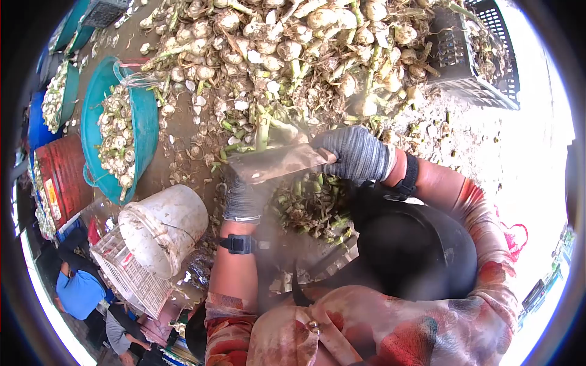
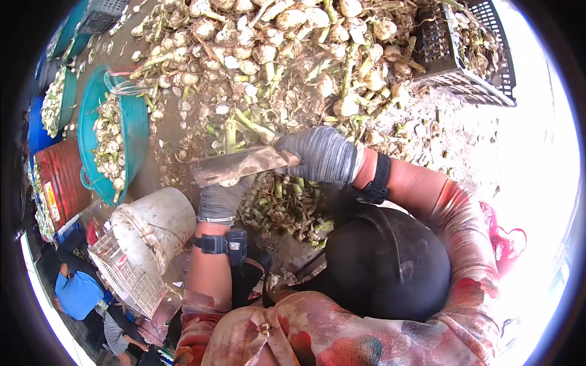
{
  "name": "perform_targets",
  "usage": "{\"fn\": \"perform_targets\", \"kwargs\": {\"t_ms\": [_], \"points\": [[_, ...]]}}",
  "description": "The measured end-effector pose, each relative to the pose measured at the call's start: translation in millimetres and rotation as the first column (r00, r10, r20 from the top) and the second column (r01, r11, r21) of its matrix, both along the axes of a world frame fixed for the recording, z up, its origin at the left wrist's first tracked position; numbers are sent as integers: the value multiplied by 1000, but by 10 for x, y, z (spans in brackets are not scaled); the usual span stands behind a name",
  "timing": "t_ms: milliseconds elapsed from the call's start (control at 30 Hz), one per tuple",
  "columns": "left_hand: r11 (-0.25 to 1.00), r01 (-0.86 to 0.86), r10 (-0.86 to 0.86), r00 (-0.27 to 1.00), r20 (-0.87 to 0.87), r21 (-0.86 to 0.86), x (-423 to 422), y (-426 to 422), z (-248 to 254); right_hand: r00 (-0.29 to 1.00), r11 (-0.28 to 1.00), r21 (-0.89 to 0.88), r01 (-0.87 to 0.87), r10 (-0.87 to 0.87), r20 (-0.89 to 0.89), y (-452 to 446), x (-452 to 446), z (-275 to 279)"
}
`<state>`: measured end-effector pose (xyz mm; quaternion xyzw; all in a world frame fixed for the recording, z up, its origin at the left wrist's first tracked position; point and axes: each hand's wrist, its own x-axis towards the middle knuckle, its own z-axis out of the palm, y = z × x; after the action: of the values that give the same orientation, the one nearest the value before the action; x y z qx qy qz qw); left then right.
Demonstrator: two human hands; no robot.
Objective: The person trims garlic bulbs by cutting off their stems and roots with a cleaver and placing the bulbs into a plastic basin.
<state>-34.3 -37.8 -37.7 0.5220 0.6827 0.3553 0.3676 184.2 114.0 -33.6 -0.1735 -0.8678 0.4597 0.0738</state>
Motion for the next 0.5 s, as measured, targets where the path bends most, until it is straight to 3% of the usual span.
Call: {"fn": "perform_targets", "kwargs": {"t_ms": [67, 100, 133, 167, 200, 267, 300, 333, 367, 400, 467, 500], "points": [[992, 121, -106, 926, -362, 19, 46, -36, -140, 999, 999, 2, 37, -37, -14, 20, -38, 64], [992, 123, -107, 926, -361, 21, 57, -42, -128, 973, 1000, 4, 12, -12, 230, 71, -52, -22], [1000, 29, -29, 998, -61, -7, 49, -70, -96, 889, 1000, -7, -10, 12, 457, 109, -77, -121], [996, -57, 71, 968, 239, -63, 30, -105, -49, 859, 990, -116, 76, -6, 511, 192, 26, -244], [990, -89, 121, 926, 357, -105, 16, -75, -24, 850, 989, -21, 147, -115, 514, 182, 255, -677], [968, -158, 243, 791, 561, -196, -15, -7, 16, 900, 937, -183, 299, -212, 382, 159, 366, -734], [944, -151, 290, 803, 521, -293, 85, 128, 236, 905, 894, -264, 361, -268, 329, 122, 374, -713], [911, -136, 326, 816, 477, -390, 178, 198, 368, 949, 828, -465, 312, -294, 113, 103, 203, -219], [912, -85, 246, 897, 368, -402, 228, 251, 365, 963, 873, -409, 267, -259, 74, 136, 47, -50], [914, -79, 239, 897, 372, -397, 276, 294, 366, 975, 912, -348, 217, -219, 35, 162, -38, 24], [989, -104, 132, 937, 325, -103, 361, 327, 401, 966, 884, -392, 255, -218, 138, 222, -70, 10], [972, -198, 233, 852, 469, -123, 397, 393, 458, 951, 858, -427, 286, -201, 233, 273, -119, 41]]}}
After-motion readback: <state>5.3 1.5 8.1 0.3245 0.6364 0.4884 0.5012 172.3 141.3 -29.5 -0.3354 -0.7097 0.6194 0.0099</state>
